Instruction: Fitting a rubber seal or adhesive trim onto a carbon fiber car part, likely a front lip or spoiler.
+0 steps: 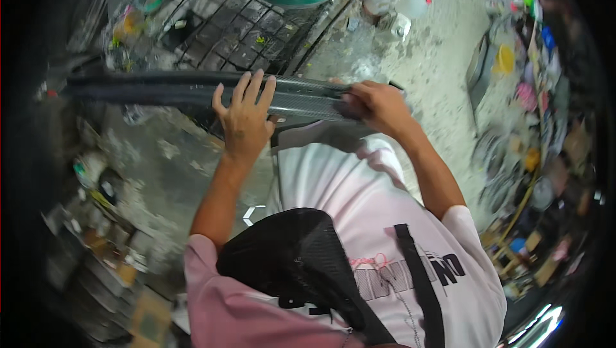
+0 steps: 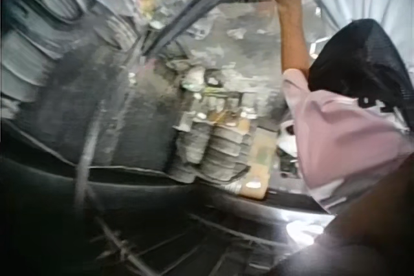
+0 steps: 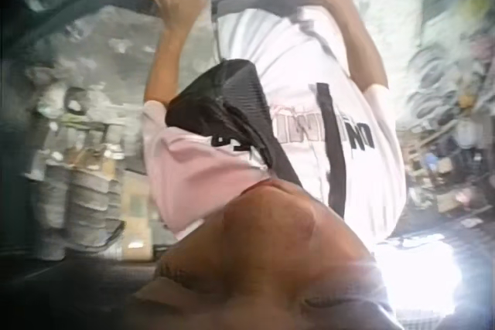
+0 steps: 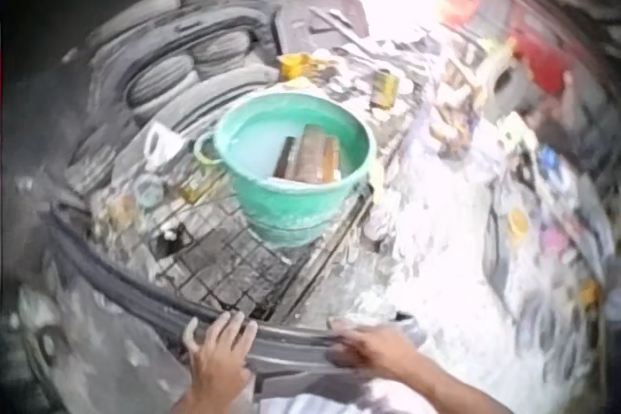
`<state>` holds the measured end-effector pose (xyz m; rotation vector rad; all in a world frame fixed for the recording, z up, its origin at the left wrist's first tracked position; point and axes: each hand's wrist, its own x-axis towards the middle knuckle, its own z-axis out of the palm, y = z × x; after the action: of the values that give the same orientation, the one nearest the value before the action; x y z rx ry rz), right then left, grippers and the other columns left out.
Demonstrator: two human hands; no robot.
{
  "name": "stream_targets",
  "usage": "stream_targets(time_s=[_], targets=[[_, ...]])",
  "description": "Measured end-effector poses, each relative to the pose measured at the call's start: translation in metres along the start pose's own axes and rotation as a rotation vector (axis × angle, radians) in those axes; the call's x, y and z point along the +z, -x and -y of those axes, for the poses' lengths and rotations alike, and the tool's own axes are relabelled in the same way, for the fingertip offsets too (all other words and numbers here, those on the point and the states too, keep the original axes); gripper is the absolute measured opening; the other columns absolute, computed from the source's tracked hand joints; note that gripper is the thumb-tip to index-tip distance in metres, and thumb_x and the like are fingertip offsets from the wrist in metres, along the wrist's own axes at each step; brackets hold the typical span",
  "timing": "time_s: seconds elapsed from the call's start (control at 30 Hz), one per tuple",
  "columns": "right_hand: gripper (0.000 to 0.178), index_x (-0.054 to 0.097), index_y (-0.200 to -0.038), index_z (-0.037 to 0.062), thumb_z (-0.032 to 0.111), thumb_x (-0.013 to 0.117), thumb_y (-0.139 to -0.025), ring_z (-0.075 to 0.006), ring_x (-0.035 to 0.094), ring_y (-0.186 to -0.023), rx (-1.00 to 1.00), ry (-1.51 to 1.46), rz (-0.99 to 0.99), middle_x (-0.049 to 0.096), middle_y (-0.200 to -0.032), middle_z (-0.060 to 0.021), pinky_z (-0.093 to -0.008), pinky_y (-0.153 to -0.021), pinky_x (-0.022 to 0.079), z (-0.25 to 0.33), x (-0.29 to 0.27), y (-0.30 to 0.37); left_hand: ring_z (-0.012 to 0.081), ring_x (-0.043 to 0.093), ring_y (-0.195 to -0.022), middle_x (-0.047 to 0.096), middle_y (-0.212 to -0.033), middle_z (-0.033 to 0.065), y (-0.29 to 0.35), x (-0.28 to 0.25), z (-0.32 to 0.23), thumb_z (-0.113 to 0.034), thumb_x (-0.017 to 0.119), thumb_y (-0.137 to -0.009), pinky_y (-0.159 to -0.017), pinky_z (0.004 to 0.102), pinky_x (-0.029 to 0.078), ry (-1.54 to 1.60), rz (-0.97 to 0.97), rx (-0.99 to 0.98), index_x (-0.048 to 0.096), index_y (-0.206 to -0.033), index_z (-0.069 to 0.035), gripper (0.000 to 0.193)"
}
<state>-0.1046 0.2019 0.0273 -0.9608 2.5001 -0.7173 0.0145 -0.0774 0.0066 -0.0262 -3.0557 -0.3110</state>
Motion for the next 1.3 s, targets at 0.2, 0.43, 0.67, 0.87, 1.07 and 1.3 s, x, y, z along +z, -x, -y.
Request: stream_targets(time_s=[0.2, 0.43, 0.67, 0.87, 1.07, 1.3], targets=[[0.018, 0.067, -0.090, 0.0088, 0.026, 0.069, -0.094, -0.0388, 0.067, -0.075, -0.336, 0.221, 0.191, 0.067, -0.082, -0.0133, -0.0490, -0.065, 0.052, 0.008, 0.006, -0.064, 0.0255, 0.051, -0.139, 0.061, -0.144, 0.0068, 0.006, 0.004, -0.002, -0.024, 0.089, -0.067, -0.116, 0.0600, 0.025, 0.188, -0.101, -0.025, 0.066, -0.135, -0.014, 0.072], [0.016, 0.070, -0.090, 0.0099, 0.025, 0.066, -0.093, -0.0396, 0.068, -0.074, -0.519, 0.357, 0.356, 0.070, -0.082, -0.0166, -0.0501, -0.065, 0.054, 0.016, -0.009, -0.086, 0.0259, 0.050, -0.140, 0.060, -0.145, 0.0070, 0.013, 0.022, -0.012, -0.007, 0.080, -0.071, -0.117, 0.0568, 0.029, 0.174, -0.225, -0.089, 0.068, -0.131, -0.013, 0.061], [0.027, 0.071, -0.090, 0.0092, 0.025, 0.050, -0.097, -0.0412, 0.070, -0.078, -0.436, 0.414, 0.439, 0.070, -0.083, -0.0216, -0.0529, -0.071, 0.056, 0.013, 0.004, -0.089, 0.0257, 0.049, -0.142, 0.060, -0.145, 0.0072, 0.007, 0.021, -0.019, -0.005, 0.077, -0.076, -0.117, 0.0579, 0.029, 0.157, -0.157, -0.095, 0.069, -0.130, -0.015, 0.055], [0.021, 0.072, -0.085, 0.0097, 0.024, 0.060, -0.094, -0.0392, 0.070, -0.075, -0.460, 0.413, 0.287, 0.071, -0.080, -0.0188, -0.0515, -0.069, 0.056, 0.021, -0.010, -0.077, 0.0281, 0.049, -0.141, 0.059, -0.146, 0.0111, 0.002, 0.014, -0.014, -0.008, 0.081, -0.072, -0.116, 0.0587, 0.029, 0.194, -0.111, -0.041, 0.069, -0.129, -0.013, 0.059], [0.018, 0.074, -0.086, 0.0110, 0.024, 0.063, -0.092, -0.0404, 0.070, -0.076, -0.364, 0.483, 0.293, 0.071, -0.080, -0.0179, -0.0511, -0.068, 0.056, 0.029, -0.009, -0.078, 0.0288, 0.051, -0.139, 0.060, -0.144, 0.0134, 0.000, 0.022, -0.007, -0.015, 0.085, -0.071, -0.112, 0.0571, 0.031, 0.240, -0.142, 0.012, 0.069, -0.129, -0.010, 0.061], [0.020, 0.074, -0.086, 0.0107, 0.017, 0.056, -0.090, -0.0410, 0.069, -0.077, -0.329, 0.512, 0.372, 0.071, -0.082, -0.0190, -0.0520, -0.069, 0.054, 0.031, -0.009, -0.086, 0.0276, 0.052, -0.137, 0.062, -0.140, 0.0137, -0.004, 0.029, -0.007, -0.019, 0.084, -0.075, -0.112, 0.0560, 0.032, 0.174, -0.162, 0.052, 0.070, -0.129, -0.010, 0.056]])
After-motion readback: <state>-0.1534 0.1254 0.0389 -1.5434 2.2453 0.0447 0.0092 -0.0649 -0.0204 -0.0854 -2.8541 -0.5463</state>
